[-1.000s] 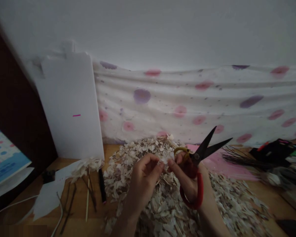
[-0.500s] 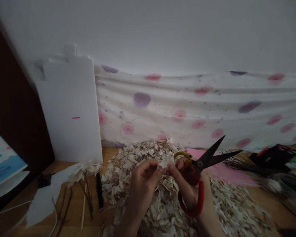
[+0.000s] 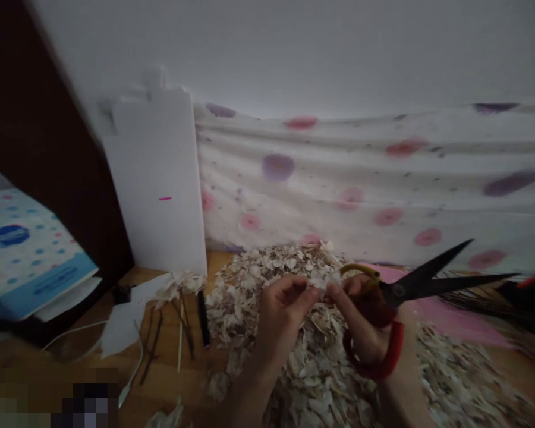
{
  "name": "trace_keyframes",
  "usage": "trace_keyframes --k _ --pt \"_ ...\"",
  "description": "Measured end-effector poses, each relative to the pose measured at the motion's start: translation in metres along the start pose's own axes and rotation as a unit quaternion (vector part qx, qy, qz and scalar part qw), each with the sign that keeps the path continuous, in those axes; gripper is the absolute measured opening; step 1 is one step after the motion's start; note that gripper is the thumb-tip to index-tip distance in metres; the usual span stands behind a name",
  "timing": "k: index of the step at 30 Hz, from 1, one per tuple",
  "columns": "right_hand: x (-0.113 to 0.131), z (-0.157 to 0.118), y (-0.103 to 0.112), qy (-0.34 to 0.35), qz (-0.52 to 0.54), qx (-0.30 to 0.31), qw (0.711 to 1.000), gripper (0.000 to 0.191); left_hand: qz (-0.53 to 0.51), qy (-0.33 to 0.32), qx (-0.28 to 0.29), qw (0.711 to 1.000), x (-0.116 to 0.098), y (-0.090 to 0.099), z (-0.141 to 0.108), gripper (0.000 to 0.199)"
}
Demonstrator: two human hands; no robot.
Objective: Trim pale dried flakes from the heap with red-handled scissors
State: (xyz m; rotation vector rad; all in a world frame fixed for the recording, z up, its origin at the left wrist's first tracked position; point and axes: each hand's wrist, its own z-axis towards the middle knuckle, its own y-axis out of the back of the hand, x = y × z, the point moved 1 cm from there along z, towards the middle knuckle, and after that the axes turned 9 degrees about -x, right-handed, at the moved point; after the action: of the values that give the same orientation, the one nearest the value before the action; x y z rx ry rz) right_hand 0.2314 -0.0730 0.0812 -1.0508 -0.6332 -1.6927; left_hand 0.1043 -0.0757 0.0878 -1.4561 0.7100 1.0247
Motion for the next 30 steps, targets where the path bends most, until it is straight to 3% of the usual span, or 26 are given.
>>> trace_keyframes --k 5,11,15,20,30 --pt "0.0029 0.0011 0.0 -0.021 0.01 -0.001 1.0 0.034 -0.019 0.019 0.003 1.0 0.0008 -0.0005 0.0007 0.014" --pt "0.0026 0.0015 0.0015 -0.023 -0.014 0.026 0.999 0.031 0.03 0.007 0.053 0.998 -0.0012 0.0059 0.0034 0.018" --pt "0.0021 0.0028 0.0015 -0.015 -0.014 0.044 0.999 0.03 0.066 -0.018 0.038 0.997 -0.0043 0.0073 0.004 0.018" --pt "0.0004 0.0025 -0.0012 -0.035 -0.01 0.072 0.997 0.035 0.038 -0.03 0.04 0.998 -0.0059 0.0027 0.003 0.018" --pt "0.002 0.002 -0.0063 -0.021 0.008 0.045 0.999 0.033 0.011 -0.035 0.028 0.999 0.0009 0.0003 0.0 0.02"
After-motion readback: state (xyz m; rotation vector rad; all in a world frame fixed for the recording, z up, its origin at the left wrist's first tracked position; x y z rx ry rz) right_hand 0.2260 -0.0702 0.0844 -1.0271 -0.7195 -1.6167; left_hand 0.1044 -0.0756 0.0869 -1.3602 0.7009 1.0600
